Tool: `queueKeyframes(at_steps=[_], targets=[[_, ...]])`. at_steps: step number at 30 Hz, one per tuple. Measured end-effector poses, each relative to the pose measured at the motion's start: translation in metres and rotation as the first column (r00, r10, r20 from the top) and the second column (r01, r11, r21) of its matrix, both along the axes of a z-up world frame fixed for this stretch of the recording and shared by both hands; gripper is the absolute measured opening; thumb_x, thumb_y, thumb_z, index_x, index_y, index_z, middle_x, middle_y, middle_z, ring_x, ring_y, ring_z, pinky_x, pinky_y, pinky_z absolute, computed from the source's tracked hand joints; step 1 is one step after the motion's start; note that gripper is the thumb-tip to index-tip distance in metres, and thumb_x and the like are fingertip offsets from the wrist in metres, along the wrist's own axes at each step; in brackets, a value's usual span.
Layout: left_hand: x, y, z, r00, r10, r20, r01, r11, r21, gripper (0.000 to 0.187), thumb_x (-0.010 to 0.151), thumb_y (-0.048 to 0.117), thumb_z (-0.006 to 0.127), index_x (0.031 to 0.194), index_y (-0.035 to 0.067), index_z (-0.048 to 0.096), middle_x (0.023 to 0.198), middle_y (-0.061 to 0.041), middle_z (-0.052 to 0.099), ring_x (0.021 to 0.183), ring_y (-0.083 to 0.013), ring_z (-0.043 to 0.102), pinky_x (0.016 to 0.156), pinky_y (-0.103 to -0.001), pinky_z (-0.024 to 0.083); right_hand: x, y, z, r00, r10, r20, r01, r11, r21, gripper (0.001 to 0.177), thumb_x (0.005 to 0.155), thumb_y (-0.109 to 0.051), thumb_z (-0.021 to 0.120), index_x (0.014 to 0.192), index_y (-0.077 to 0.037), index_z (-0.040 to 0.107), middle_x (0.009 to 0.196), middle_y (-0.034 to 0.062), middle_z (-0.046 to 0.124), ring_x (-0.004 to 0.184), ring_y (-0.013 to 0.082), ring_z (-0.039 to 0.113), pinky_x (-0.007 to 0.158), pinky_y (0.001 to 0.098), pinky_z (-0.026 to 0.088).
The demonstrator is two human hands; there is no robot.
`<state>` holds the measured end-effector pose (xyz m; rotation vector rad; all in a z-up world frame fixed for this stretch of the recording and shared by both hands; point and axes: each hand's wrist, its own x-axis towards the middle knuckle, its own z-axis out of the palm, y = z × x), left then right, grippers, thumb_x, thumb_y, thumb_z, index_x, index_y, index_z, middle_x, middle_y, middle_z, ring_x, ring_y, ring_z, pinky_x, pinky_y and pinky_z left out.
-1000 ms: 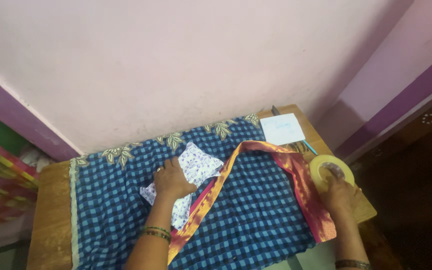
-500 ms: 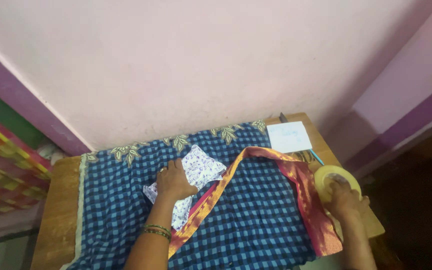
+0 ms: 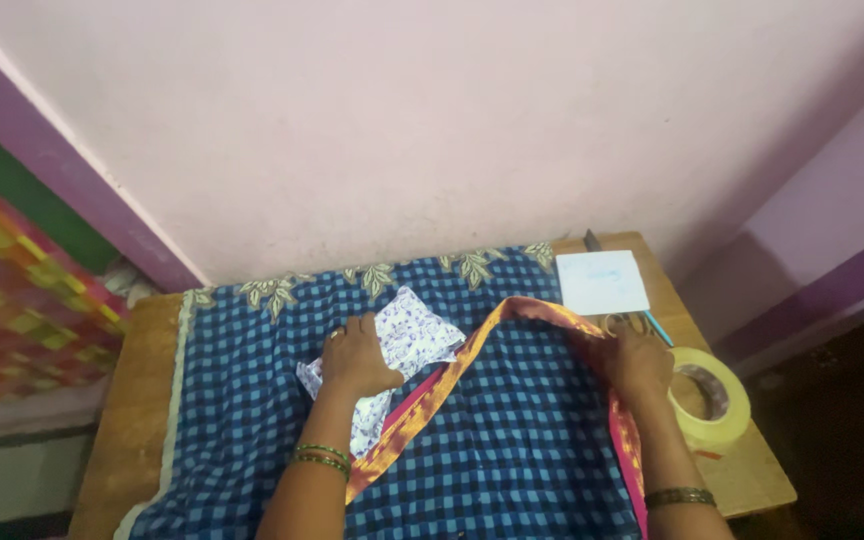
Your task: The person folds a white floral-patterned paper around a small rectangular item on a table, creases the edges, and then wraps a pink and gold ribbon around the bundle. The person does not tie the ribbon or apply tape in the clip.
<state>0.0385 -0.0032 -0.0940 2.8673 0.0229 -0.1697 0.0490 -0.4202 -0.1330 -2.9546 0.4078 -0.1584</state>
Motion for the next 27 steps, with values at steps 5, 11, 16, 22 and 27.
queueKeyframes(at_steps=[5,11,16,22,27], targets=[[0.001,0.002,-0.002,1.0,-0.007,0.026,0.008,1.0,-0.012,0.097,0.055,0.04,0.089,0.133,0.005,0.045,0.127,-0.019,0.056,0.118,-0.0398,0.059,0.103,-0.049,0.046,-0.012,0.032,0.008,0.979,-0.02,0.202,-0.034,0.965,0.261,0.026,0.09,-0.02,0.069,0.115,-0.018,0.076,0.105,0.0176,0.076,0.098,0.0371,0.071,0.086,0.047,0.055],[0.001,0.002,-0.008,1.0,-0.001,0.024,0.001,1.0,-0.001,0.095,0.056,0.038,0.087,0.134,0.005,0.045,0.127,-0.018,0.057,0.116,-0.0391,0.06,0.101,-0.05,0.047,-0.004,0.074,0.044,0.935,0.121,0.335,-0.356,0.352,0.866,0.014,0.105,-0.017,0.064,0.111,-0.005,0.068,0.093,0.0085,0.063,0.086,0.0144,0.056,0.077,0.0331,0.047],[0.001,0.003,-0.01,0.996,-0.014,0.086,0.017,0.999,-0.038,0.097,0.055,0.039,0.089,0.134,0.004,0.045,0.125,-0.02,0.057,0.115,-0.0403,0.06,0.1,-0.051,0.047,-0.008,0.092,0.108,0.849,0.018,0.528,-0.512,-0.225,0.829,0.019,0.102,-0.008,0.06,0.121,-0.009,0.059,0.114,0.0023,0.065,0.104,0.0114,0.063,0.094,0.0292,0.052],[-0.003,0.0,-0.002,1.0,0.004,0.02,-0.003,1.0,-0.02,0.098,0.056,0.039,0.09,0.135,0.003,0.043,0.128,-0.019,0.055,0.119,-0.0398,0.058,0.105,-0.053,0.043,-0.013,0.108,0.16,0.859,0.065,0.508,-0.477,-0.259,0.84,0.024,0.102,-0.008,0.055,0.127,-0.011,0.058,0.116,0.0044,0.065,0.104,0.0147,0.063,0.094,0.0329,0.052],[-0.002,0.002,0.004,1.0,0.007,-0.01,-0.007,0.999,-0.033,0.096,0.056,0.038,0.09,0.134,0.004,0.043,0.129,-0.018,0.054,0.121,-0.0399,0.056,0.106,-0.053,0.042,0.003,0.137,0.139,0.948,0.164,0.271,-0.273,-0.008,0.962,0.023,0.105,-0.013,0.054,0.125,-0.005,0.062,0.114,0.0066,0.065,0.102,0.0138,0.061,0.09,0.0319,0.05]])
